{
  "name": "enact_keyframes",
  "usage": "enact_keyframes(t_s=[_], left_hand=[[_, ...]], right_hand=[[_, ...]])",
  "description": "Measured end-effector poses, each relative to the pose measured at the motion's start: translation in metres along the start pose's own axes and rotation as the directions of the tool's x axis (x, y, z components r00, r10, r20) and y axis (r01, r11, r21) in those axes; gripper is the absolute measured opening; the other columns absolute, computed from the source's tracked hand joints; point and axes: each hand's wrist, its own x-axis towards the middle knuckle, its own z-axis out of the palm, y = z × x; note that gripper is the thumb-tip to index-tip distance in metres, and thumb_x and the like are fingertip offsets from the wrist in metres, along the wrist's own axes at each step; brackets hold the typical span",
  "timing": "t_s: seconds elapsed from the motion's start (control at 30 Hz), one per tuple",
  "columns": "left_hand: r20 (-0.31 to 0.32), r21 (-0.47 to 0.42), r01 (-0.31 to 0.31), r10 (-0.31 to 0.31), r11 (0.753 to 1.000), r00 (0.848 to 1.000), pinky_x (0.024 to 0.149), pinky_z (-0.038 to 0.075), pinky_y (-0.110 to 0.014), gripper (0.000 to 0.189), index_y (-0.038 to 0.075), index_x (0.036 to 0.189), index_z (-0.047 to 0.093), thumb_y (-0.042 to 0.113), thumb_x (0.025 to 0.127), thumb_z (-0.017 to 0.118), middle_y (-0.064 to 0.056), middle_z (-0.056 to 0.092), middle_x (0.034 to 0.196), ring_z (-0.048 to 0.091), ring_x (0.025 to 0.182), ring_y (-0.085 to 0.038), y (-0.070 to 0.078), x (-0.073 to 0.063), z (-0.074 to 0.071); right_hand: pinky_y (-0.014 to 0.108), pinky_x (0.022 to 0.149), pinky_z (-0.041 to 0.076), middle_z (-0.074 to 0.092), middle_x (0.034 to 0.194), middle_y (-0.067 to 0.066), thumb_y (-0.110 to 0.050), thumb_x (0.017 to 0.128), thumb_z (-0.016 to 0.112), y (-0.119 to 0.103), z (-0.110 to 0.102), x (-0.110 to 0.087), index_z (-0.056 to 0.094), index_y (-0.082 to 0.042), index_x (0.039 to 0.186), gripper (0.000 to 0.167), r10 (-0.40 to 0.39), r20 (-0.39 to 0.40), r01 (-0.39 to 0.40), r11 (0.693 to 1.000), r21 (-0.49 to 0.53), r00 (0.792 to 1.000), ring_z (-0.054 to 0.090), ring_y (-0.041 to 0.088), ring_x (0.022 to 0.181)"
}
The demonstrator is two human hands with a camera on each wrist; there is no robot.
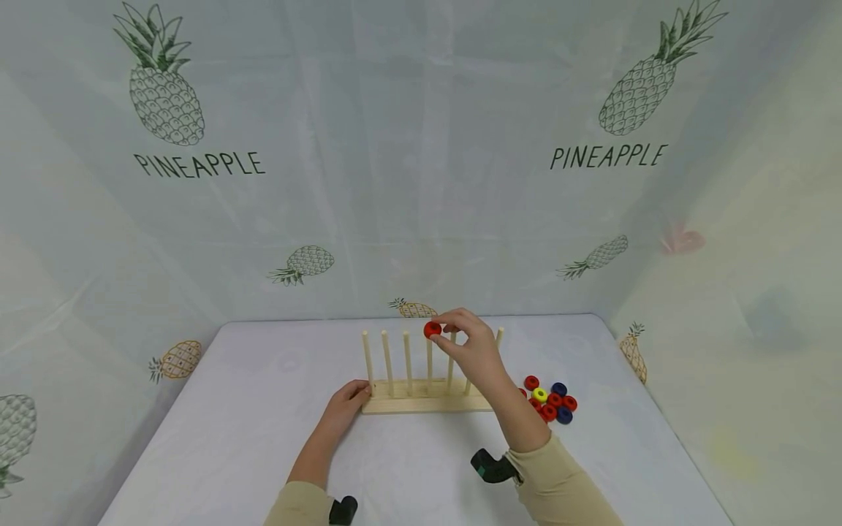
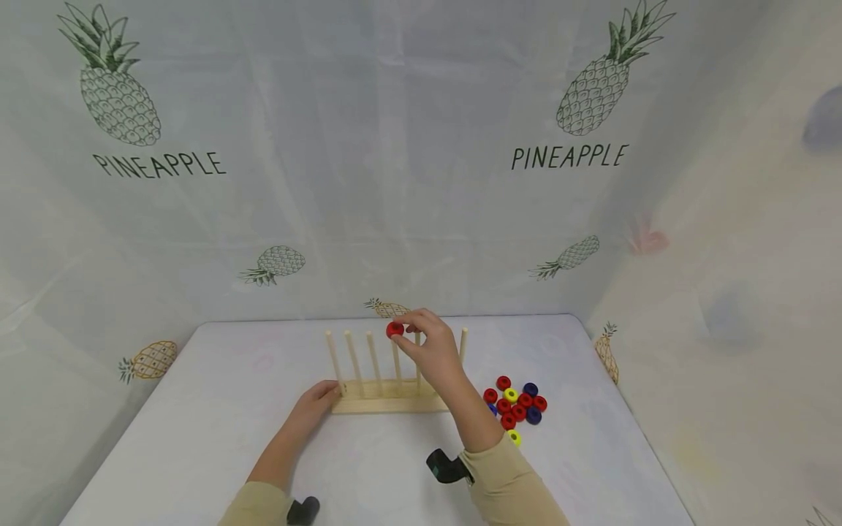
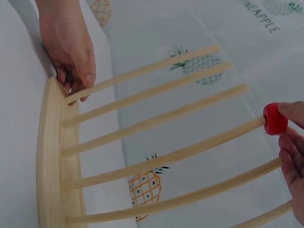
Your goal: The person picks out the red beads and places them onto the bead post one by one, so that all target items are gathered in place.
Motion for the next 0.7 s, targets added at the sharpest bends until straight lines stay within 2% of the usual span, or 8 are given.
enact_keyframes(t_s=[0.03,0.13,0.2,0.27,0.4,0.7], left_hand=[[0.003,-0.001,0.001,-0.001,1.0,1.0,0.095,0.039,-0.043,0.025,0.0,0.11,0.068,0.021,0.097,0.061,-0.008,0.066,0.109,0.055,0.106,-0.022,0.006,-0.003,-0.001],[0.006,-0.008,0.0,0.0,1.0,1.0,0.095,0.039,-0.043,0.025,0.0,0.111,0.068,0.02,0.098,0.061,-0.009,0.066,0.109,0.055,0.106,-0.023,0.007,-0.004,-0.001],[0.009,-0.004,-0.003,0.003,1.0,1.0,0.094,0.039,-0.044,0.025,-0.002,0.111,0.067,0.018,0.098,0.06,-0.011,0.066,0.109,0.055,0.106,-0.025,0.013,-0.006,-0.001],[0.007,-0.008,-0.009,0.009,1.0,1.0,0.093,0.04,-0.043,0.025,-0.003,0.111,0.067,0.018,0.098,0.06,-0.011,0.066,0.108,0.055,0.104,-0.023,0.013,-0.007,-0.001],[0.012,-0.011,-0.012,0.012,1.0,1.0,0.091,0.04,-0.044,0.023,-0.007,0.11,0.066,0.011,0.098,0.058,-0.015,0.065,0.107,0.055,0.102,-0.025,0.031,-0.015,-0.003],[-0.002,0.013,0.013,-0.012,1.0,1.0,0.093,0.04,-0.042,0.027,0.0,0.112,0.068,0.022,0.098,0.06,-0.008,0.066,0.108,0.055,0.103,-0.021,0.002,0.0,0.0]], right_hand=[[0.041,0.08,0.05,0.064,0.101,-0.006,-0.009,0.083,0.078,0.0,0.0,0.0,0.074,-0.016,0.105,0.023,0.001,-0.002,-0.001,1.0,-0.001,1.0,0.059,0.024,0.091],[0.041,0.08,0.049,0.065,0.101,-0.005,-0.009,0.083,0.078,0.0,0.001,0.0,0.074,-0.015,0.105,0.024,0.013,-0.007,-0.013,1.0,-0.012,1.0,0.059,0.029,0.091],[0.04,0.08,0.049,0.065,0.101,-0.006,-0.009,0.083,0.079,0.0,0.002,0.001,0.074,-0.015,0.105,0.024,0.021,-0.009,-0.021,0.999,-0.027,1.0,0.059,0.027,0.091],[0.039,0.08,0.049,0.065,0.101,-0.006,-0.01,0.082,0.079,0.0,0.003,0.001,0.074,-0.016,0.105,0.024,0.023,-0.01,-0.023,0.999,-0.044,1.0,0.059,0.021,0.09],[0.039,0.08,0.05,0.065,0.101,-0.005,-0.01,0.082,0.079,0.0,0.004,0.001,0.074,-0.015,0.106,0.025,0.01,-0.006,-0.011,0.998,-0.067,1.0,0.059,0.02,0.09],[0.037,0.08,0.051,0.065,0.101,-0.005,-0.01,0.083,0.079,-0.001,0.005,0.002,0.074,-0.014,0.105,0.023,0.026,0.001,-0.026,0.995,-0.093,1.0,0.059,0.017,0.09]])
